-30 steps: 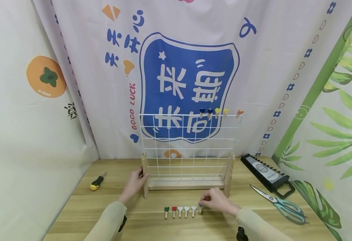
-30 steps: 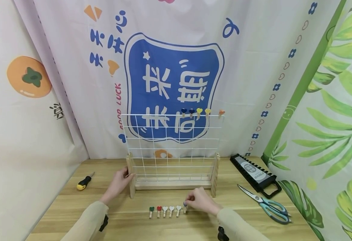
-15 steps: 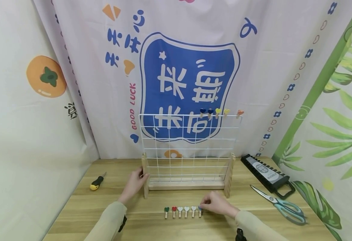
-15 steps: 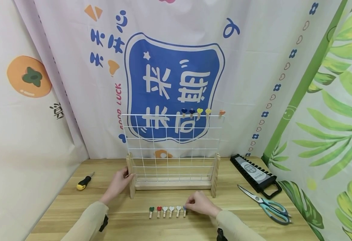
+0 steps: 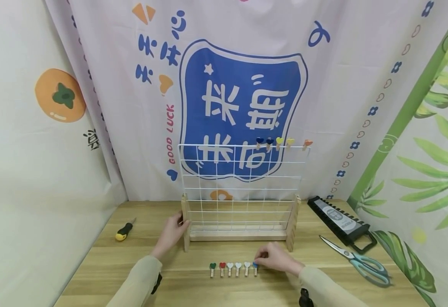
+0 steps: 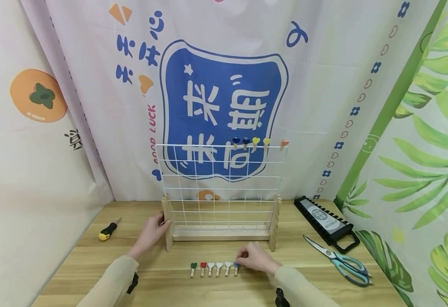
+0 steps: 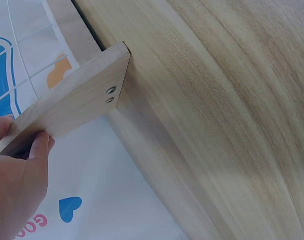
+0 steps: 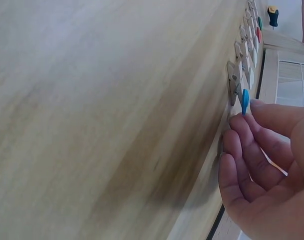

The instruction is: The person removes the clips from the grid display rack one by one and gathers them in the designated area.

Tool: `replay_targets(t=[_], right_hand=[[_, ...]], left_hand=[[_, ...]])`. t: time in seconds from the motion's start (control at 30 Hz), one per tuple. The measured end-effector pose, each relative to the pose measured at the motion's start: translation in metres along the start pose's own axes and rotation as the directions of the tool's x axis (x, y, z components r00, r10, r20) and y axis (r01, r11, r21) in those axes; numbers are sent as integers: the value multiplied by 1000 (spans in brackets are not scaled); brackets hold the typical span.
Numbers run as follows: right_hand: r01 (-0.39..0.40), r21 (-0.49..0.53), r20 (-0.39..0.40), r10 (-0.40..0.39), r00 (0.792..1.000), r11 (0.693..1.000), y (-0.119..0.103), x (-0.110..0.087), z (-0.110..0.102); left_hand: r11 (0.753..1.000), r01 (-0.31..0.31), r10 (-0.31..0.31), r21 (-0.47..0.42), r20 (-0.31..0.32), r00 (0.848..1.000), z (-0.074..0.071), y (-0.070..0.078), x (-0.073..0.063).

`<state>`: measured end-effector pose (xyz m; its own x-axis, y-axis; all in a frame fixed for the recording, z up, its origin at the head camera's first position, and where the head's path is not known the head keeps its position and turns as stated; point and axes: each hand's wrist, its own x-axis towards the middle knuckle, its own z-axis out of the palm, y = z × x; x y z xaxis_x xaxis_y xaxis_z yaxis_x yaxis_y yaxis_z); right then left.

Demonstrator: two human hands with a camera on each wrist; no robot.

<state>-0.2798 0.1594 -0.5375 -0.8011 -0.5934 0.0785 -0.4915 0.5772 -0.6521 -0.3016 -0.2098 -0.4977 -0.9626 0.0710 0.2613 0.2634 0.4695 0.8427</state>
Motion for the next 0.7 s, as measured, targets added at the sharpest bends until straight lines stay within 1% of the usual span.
replay_targets(t=[0.13, 0.23, 0.33, 0.43, 0.53, 0.63, 0.67, 0.7], right_hand=[[1, 12, -8, -1, 1000, 1000, -1, 2, -6], [26, -16, -37, -27, 999, 1000, -6, 4, -16], [42, -67, -75, -47, 996, 997, -18, 9, -32], [61, -90, -122, -72, 990, 994, -38, 14, -56], [109, -126, -199, -133, 971, 986, -63, 20, -83], [160, -189, -287, -210, 934, 969, -89, 25, -111], [180, -211, -312, -241, 919, 961, -97, 27, -121], [191, -220, -334, -258, 907, 957, -106, 28, -131]], left_hand=[[1000, -4, 5, 4, -1, 1000, 0, 0, 0], [1000, 3, -3, -1, 5, 1000, 1, 1, 1], [1000, 7, -7, -4, 11, 1000, 0, 2, 3], [1000, 6, -6, -13, 14, 1000, 0, 2, 4], [1000, -3, 3, -13, 9, 1000, 0, 2, 4], [1000, -7, 7, -9, 1, 1000, 0, 1, 3], [1000, -7, 7, -4, -2, 1000, 0, 1, 3], [1000, -6, 6, -3, -2, 1000, 0, 1, 3]])
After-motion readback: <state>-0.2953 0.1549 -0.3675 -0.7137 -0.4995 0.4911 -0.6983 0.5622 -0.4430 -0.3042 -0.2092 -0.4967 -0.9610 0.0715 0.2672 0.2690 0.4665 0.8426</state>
